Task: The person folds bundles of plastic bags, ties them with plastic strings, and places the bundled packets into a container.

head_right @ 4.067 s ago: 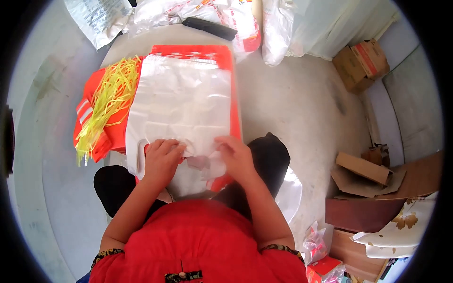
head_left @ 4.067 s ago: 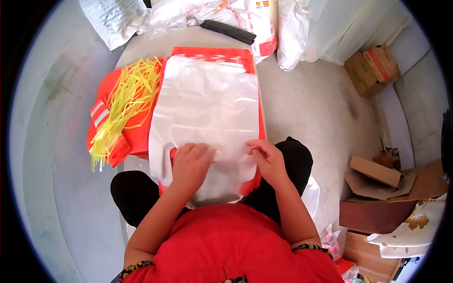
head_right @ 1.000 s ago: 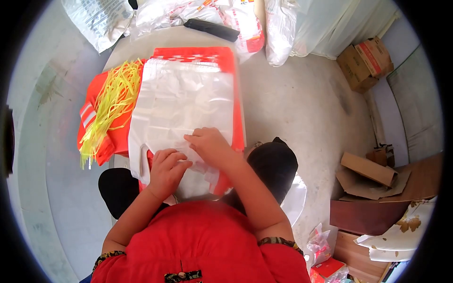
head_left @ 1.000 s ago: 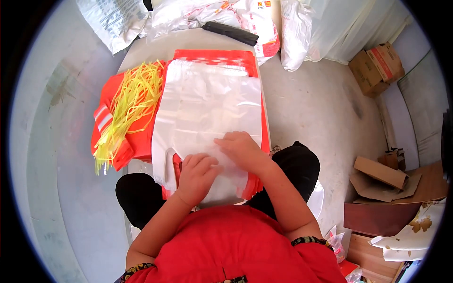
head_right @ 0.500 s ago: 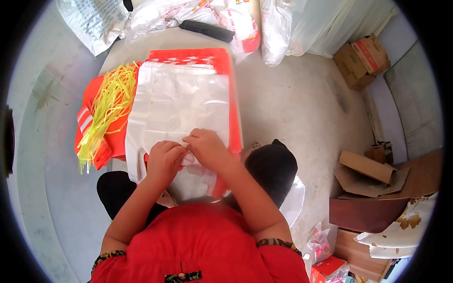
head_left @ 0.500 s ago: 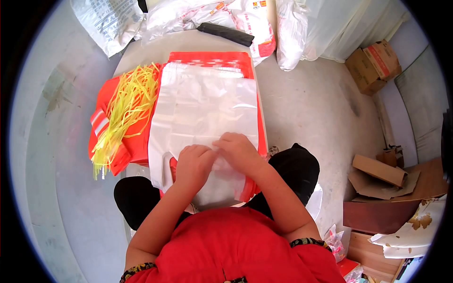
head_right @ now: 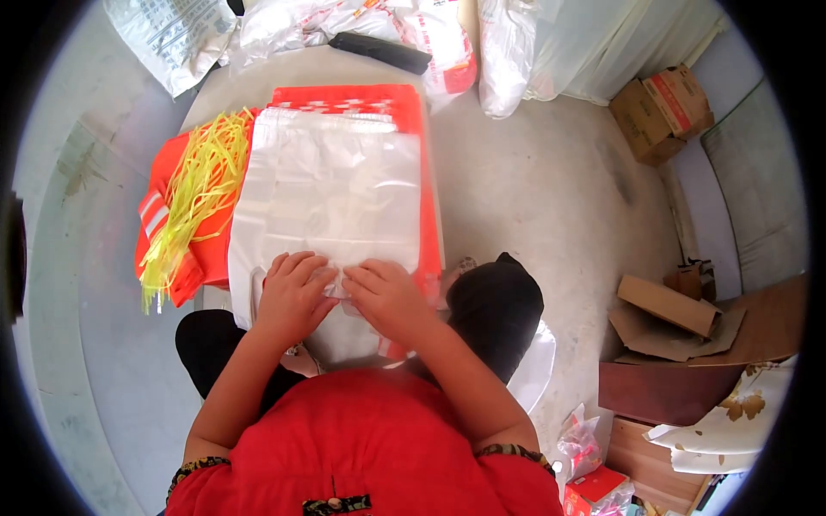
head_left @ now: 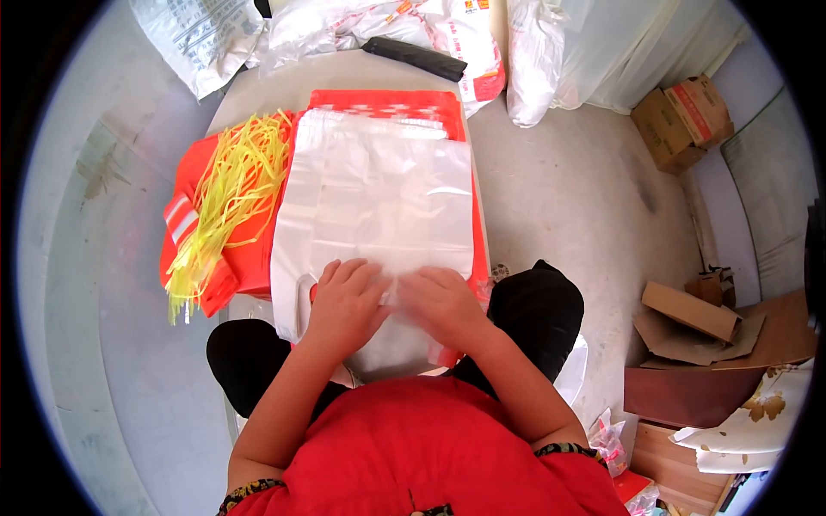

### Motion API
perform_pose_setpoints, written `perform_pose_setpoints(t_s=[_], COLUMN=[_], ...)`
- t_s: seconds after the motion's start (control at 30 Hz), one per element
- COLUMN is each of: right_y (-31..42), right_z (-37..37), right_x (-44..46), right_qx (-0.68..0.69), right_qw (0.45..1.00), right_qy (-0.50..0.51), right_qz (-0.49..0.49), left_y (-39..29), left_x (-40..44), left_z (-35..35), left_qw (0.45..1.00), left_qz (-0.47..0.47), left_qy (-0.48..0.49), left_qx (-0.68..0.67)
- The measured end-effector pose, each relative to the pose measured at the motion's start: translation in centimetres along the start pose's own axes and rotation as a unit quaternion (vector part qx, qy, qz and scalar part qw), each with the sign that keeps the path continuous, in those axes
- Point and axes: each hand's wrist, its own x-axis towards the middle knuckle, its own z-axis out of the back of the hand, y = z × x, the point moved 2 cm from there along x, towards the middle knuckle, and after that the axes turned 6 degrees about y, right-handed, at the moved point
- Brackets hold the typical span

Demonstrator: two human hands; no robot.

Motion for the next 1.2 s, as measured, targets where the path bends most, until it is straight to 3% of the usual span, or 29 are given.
perform_pose_setpoints(t_s=[0.57, 0.8, 0.9, 0.97, 1.1, 1.2], right_y=[0.4, 0.3, 0.0, -0.3, -2.4, -5.0], right_z=[0.6, 2.7, 5.1, 6.7, 7.5, 6.4], right_x=[1.0, 1.9, 2.7, 3.8, 5.4, 6.2], right_qx=[-0.076, 0.006, 0.09, 0.142, 0.161, 0.185], right_qw=[0.996, 0.99, 0.964, 0.934, 0.936, 0.924], right_qy=[-0.022, 0.071, 0.145, 0.196, 0.178, 0.192], right_qz=[-0.03, -0.122, -0.203, -0.262, -0.256, -0.273], left_y=[0.6, 1.9, 2.6, 3.4, 4.8, 5.5], left_x=[0.1, -0.9, -1.1, -1.4, -1.2, -0.5], left_z=[0.7, 2.6, 3.6, 3.9, 3.8, 3.8], left_qw=[1.0, 0.999, 0.991, 0.967, 0.94, 0.89], left_qz=[0.007, 0.009, 0.055, 0.136, 0.237, 0.306], left_qy=[0.002, 0.034, 0.036, 0.048, 0.034, 0.02], left_qx=[-0.008, -0.008, -0.118, -0.209, -0.243, -0.337])
